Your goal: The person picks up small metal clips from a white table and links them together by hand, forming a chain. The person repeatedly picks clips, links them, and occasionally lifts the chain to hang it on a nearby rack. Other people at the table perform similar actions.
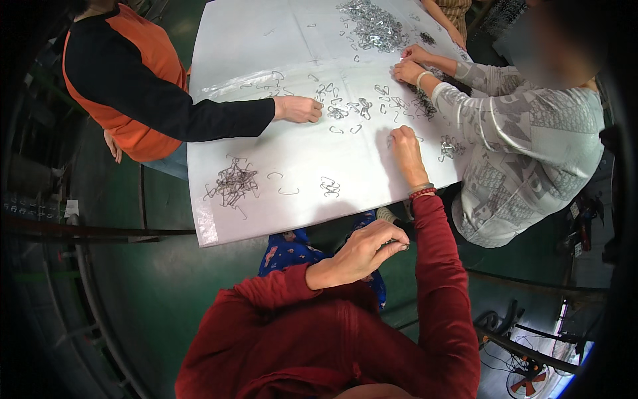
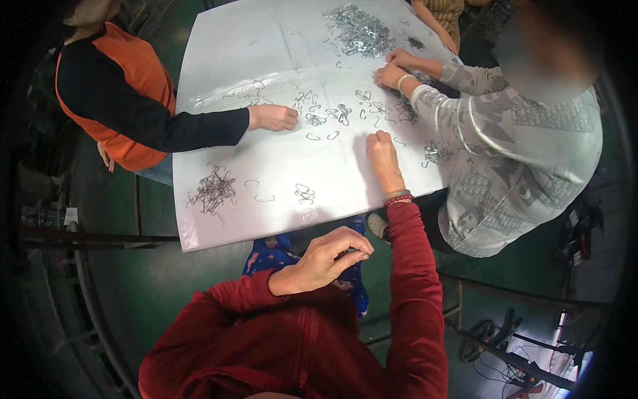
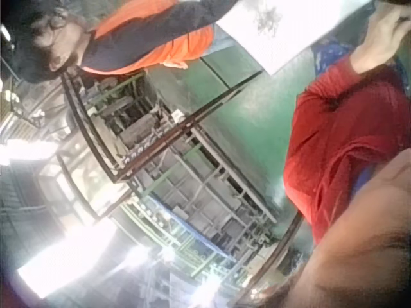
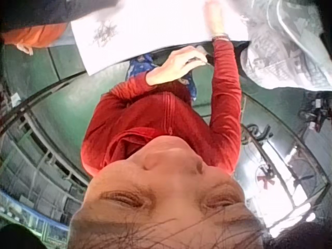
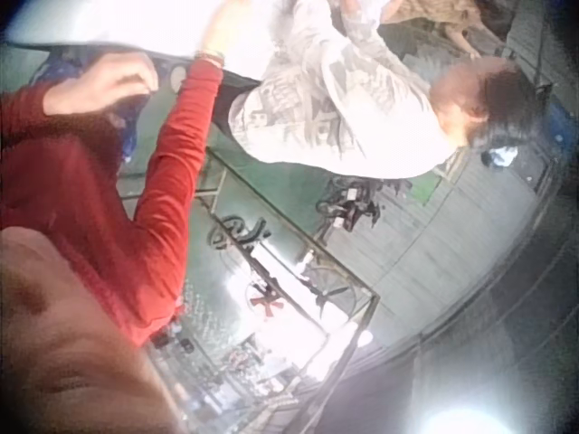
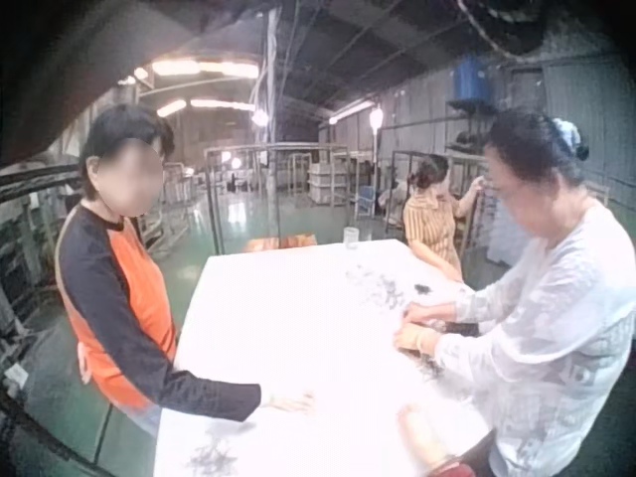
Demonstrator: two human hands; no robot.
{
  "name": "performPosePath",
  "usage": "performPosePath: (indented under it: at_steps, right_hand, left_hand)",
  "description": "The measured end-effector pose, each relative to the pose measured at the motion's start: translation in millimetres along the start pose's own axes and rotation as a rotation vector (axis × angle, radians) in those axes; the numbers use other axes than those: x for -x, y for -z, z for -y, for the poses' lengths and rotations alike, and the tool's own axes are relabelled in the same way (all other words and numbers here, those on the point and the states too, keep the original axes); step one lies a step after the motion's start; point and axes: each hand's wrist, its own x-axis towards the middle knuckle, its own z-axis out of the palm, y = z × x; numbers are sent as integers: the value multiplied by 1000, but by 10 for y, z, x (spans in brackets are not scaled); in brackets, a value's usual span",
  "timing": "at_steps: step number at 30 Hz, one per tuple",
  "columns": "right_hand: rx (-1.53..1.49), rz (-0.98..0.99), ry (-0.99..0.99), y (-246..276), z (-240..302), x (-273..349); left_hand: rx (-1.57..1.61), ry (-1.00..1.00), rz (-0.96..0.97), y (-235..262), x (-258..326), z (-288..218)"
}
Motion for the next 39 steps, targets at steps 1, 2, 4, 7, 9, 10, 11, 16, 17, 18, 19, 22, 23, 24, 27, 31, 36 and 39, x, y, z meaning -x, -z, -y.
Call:
performPosePath:
  at_steps: [1, 2, 4, 7, 9, 10, 11, 16, 17, 18, 19, 22, 23, 24, 27, 31, 36, 39]
  right_hand:
    - [16, 13, -2, 18, 26, 7]
    - [30, 28, -2, 26, 58, 14]
    - [42, 38, 15, 38, 109, 29]
    - [-27, 55, -41, 45, 106, 77]
    - [-58, 117, -17, 38, 28, 116]
    - [-74, 139, -9, 42, -21, 142]
    - [-167, 128, -76, 32, -76, 161]
    - [-467, -31, -428, 20, -214, 219]
    - [-595, -83, -491, 42, -196, 234]
    - [-713, -126, -584, 82, -169, 264]
    - [-832, -168, -683, 130, -131, 299]
    - [-1394, -150, -818, 275, -3, 449]
    - [-1380, -143, -875, 306, 37, 509]
    - [-1391, -131, -898, 313, 48, 547]
    - [-1135, -9, -839, 249, 28, 616]
    - [-523, 219, -699, 128, -87, 651]
    - [-217, 189, -232, 106, -129, 683]
    - [-191, 135, -206, 175, -63, 612]
  left_hand:
    - [-15, -3, 16, 3, 7, -8]
    - [-29, -16, 22, 5, 12, -12]
    - [-20, -21, 28, 6, 11, -20]
    - [0, -30, 2, 6, -10, -20]
    - [13, -28, -13, 6, -32, -16]
    - [23, -28, -14, 11, -40, -16]
    - [32, -27, -16, 14, -53, -10]
    - [-19, -38, 21, 28, -97, 6]
    - [-16, -50, 15, 31, -99, 8]
    - [-15, -63, 9, 31, -92, 12]
    - [-18, -64, 7, 30, -88, 12]
    - [-17, -74, 12, 29, -78, 25]
    - [-14, -51, 15, 23, -70, 31]
    - [-36, -49, 4, 22, -98, 50]
    - [-97, 5, -4, 28, -153, 106]
    - [-96, 23, -24, 5, -224, 152]
    - [-99, 56, -19, -8, -257, 160]
    - [-77, 111, -15, -7, -267, 181]
